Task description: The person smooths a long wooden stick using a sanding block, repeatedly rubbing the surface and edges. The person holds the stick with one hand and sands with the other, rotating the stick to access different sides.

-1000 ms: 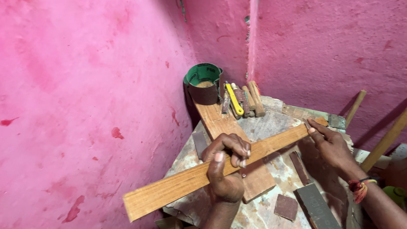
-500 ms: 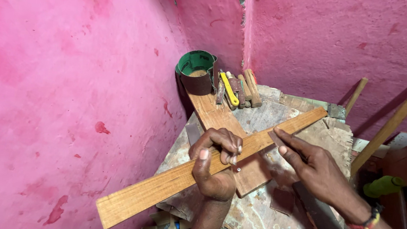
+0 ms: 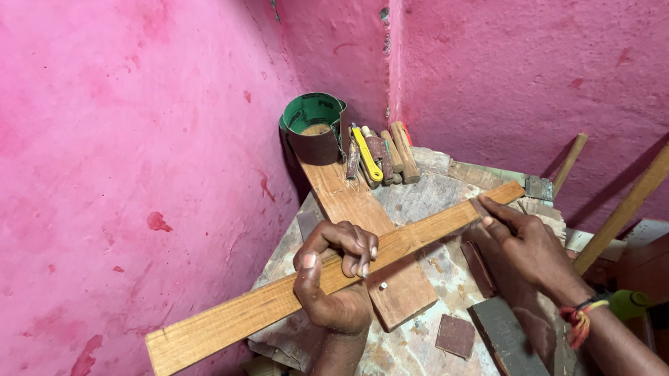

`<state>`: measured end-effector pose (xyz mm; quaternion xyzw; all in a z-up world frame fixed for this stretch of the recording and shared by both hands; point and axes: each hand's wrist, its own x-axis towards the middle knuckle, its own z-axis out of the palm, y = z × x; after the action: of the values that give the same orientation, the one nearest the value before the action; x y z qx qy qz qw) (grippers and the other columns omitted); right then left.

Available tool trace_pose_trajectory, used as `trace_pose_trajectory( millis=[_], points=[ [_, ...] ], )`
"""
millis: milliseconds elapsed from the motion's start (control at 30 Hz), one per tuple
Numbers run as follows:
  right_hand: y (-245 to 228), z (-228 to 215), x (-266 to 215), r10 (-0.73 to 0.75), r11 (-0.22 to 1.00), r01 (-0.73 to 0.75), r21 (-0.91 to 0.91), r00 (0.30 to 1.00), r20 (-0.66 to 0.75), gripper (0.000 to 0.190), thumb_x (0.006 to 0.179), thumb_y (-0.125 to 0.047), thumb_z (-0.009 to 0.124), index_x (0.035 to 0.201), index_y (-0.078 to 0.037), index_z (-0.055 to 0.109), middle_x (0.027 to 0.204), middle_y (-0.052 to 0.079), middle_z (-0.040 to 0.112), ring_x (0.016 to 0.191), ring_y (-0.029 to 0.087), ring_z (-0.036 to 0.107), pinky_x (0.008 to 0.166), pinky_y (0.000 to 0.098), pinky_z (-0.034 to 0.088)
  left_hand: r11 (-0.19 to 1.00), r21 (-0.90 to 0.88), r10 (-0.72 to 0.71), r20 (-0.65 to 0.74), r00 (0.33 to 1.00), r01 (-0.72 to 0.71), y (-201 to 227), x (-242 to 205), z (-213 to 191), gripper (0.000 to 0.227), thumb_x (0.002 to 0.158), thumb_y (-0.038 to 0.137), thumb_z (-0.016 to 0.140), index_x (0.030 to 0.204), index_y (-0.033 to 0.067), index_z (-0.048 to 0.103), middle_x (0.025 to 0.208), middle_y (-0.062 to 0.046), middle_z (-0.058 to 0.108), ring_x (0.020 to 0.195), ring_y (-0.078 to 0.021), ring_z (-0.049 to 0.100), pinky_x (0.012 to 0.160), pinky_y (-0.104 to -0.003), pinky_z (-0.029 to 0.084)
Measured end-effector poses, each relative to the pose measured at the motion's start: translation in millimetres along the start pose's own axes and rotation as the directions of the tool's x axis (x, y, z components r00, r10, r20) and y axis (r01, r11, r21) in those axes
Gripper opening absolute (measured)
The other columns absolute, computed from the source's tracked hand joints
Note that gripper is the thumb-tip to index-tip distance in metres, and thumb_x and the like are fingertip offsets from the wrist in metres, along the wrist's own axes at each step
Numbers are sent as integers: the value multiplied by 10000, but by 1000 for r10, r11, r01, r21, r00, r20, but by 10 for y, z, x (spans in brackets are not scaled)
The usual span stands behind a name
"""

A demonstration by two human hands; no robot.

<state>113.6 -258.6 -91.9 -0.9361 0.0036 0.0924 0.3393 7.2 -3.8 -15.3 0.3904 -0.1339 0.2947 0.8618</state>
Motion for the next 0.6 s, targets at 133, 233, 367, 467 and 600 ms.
trace_pose_trajectory(
  millis=[133, 233, 367, 467, 600],
  points=[
    [163, -38, 175, 93, 996, -93, 11, 995, -20, 468, 994, -445, 500, 1457, -397, 553, 1514, 17, 576, 1319, 321, 599, 1123, 629, 431, 1000, -6, 16, 20, 1000, -16, -38, -14, -2, 445, 957, 426, 476, 845, 1, 547, 664, -24, 404, 641, -141, 406, 697, -346, 420],
    [210, -18, 234, 131, 991, -130, 31, 991, -25, 452, 1011, -429, 488, 1456, -392, 561, 1544, 23, 531, 1374, 341, 537, 1119, 679, 389, 999, 0, 38, 25, 999, -38, -69, 14, -11, 435, 967, 432, 475, 844, 22, 552, 651, -20, 412, 622, -136, 414, 671, -344, 434],
    [201, -42, 256, 180, 982, -177, 65, 982, -53, 455, 1016, -447, 489, 1461, -377, 555, 1575, 21, 501, 1369, 349, 546, 1131, 677, 390, 998, 33, 52, -22, 998, -51, -117, 95, -6, 418, 972, 439, 481, 859, 46, 570, 671, -26, 452, 623, -142, 456, 681, -363, 478],
    [192, -104, 183, 174, 960, -140, 244, 977, -123, 459, 1015, -442, 551, 1456, -317, 586, 1543, 58, 488, 1258, 307, 564, 977, 616, 501, 970, 242, 22, -84, 996, -1, -116, 119, -54, 372, 932, 411, 485, 852, 60, 575, 759, -71, 563, 732, -190, 570, 753, -391, 541],
    [96, -325, 80, 230, 849, -122, 515, 961, -151, 503, 1024, -367, 605, 1523, -305, 584, 917, 74, 544, 690, 185, 464, 625, 398, 491, 887, 463, 30, -69, 997, 6, -26, 228, -163, 333, 1000, 344, 448, 926, 53, 594, 912, -115, 629, 945, -226, 629, 915, -387, 522]
  ],
)
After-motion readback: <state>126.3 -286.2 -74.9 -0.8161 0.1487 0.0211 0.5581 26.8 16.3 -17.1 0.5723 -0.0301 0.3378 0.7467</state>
